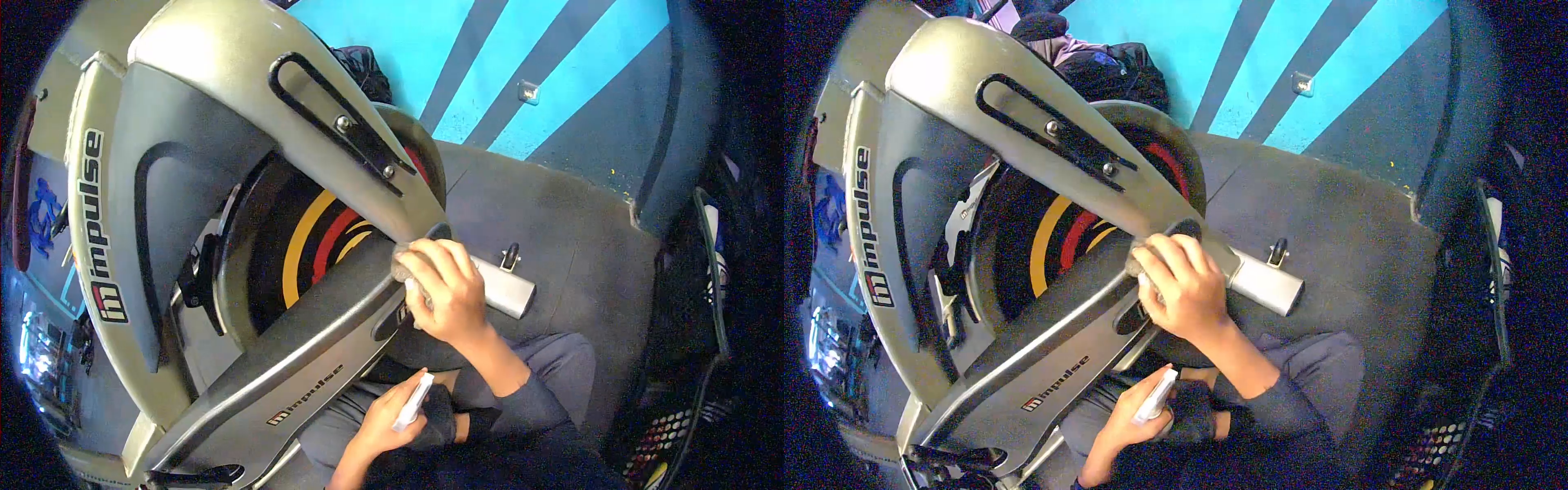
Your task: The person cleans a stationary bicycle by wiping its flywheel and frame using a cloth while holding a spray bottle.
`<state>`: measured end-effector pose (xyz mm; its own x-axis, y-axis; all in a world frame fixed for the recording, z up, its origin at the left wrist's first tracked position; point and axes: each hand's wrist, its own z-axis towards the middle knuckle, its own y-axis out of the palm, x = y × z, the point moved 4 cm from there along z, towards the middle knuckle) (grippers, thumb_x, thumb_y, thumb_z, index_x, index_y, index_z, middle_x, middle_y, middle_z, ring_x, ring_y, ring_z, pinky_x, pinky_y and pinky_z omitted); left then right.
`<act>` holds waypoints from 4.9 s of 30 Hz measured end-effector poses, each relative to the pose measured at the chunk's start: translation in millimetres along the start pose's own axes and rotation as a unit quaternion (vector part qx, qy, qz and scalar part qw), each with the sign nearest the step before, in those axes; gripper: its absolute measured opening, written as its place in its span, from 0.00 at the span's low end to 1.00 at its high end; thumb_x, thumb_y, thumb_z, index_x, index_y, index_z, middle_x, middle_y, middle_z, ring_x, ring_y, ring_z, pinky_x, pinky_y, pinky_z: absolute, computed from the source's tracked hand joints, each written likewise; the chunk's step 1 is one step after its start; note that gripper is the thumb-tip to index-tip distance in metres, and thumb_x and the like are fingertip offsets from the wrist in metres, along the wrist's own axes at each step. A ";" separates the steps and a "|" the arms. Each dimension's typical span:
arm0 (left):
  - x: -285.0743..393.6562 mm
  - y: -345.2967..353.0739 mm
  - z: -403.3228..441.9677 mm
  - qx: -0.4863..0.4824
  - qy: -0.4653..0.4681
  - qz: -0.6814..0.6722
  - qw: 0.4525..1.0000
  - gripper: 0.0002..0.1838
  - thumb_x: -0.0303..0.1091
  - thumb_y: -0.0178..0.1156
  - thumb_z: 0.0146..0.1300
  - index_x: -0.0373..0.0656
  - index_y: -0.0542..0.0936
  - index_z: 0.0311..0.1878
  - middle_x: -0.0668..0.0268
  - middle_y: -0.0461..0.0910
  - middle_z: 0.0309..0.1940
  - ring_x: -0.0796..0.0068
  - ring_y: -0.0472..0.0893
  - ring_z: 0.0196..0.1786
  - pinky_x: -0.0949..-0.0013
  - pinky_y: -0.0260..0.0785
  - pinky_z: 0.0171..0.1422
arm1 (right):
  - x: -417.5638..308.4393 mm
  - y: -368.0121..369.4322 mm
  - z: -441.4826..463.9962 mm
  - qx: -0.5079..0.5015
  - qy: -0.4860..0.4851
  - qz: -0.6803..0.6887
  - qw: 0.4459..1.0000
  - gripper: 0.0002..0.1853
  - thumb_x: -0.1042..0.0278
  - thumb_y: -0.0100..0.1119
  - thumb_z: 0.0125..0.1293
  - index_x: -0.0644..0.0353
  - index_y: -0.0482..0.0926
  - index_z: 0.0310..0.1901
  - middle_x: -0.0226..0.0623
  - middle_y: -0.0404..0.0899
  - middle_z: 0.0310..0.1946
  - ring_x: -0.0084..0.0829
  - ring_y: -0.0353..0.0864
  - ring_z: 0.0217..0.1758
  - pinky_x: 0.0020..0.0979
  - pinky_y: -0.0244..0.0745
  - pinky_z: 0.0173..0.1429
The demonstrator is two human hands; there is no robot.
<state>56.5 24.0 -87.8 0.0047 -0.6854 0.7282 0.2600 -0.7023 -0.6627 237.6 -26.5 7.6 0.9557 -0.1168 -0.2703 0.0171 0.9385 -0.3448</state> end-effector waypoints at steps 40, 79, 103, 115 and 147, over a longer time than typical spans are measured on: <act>4.3 7.1 -14.3 -0.023 0.024 -0.009 0.999 0.39 0.28 0.63 0.48 0.42 0.65 0.68 0.53 0.73 0.61 0.52 0.75 0.61 0.59 0.69 0.64 | -49.3 38.9 52.2 -0.184 0.004 -0.167 0.969 0.09 0.61 0.58 0.56 0.56 0.83 0.28 0.35 0.83 0.30 0.33 0.83 0.33 0.35 0.79 0.36; -9.4 6.2 0.5 -0.035 -0.011 -0.058 0.998 0.40 0.27 0.63 0.48 0.42 0.64 0.69 0.55 0.73 0.62 0.53 0.77 0.58 0.59 0.69 0.64 | 82.9 25.6 -24.5 0.111 0.172 0.131 0.970 0.15 0.76 0.49 0.62 0.66 0.78 0.49 0.50 0.78 0.48 0.46 0.78 0.53 0.38 0.71 0.60; 13.4 -15.0 -20.0 0.093 0.005 -0.037 0.995 0.39 0.23 0.61 0.45 0.42 0.69 0.67 0.60 0.82 0.39 0.62 0.84 0.43 0.65 0.75 0.53 | 8.7 -19.7 -39.2 0.029 0.199 0.152 0.968 0.16 0.74 0.59 0.60 0.65 0.79 0.51 0.45 0.76 0.49 0.44 0.76 0.54 0.36 0.70 0.61; 4.3 0.0 -19.9 0.079 0.033 -0.023 0.996 0.40 0.25 0.65 0.44 0.39 0.67 0.66 0.51 0.75 0.59 0.52 0.78 0.56 0.60 0.71 0.61 | -52.9 -3.1 -30.9 -0.089 -0.020 -0.034 0.995 0.15 0.68 0.63 0.52 0.59 0.80 0.43 0.37 0.77 0.44 0.40 0.77 0.53 0.38 0.74 0.51; -5.8 -6.1 -21.5 0.110 0.003 -0.077 0.991 0.39 0.24 0.62 0.45 0.39 0.68 0.67 0.53 0.80 0.50 0.58 0.82 0.47 0.63 0.74 0.55 | -13.9 -1.9 -18.9 -0.064 -0.030 -0.031 0.997 0.09 0.70 0.65 0.53 0.55 0.81 0.37 0.35 0.79 0.41 0.40 0.79 0.48 0.38 0.75 0.47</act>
<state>34.1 28.1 -91.7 -0.0570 -0.5750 0.8161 0.4611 -0.7402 -0.4893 218.7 -32.8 -5.0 0.9698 -0.1495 -0.1928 0.0418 0.8803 -0.4726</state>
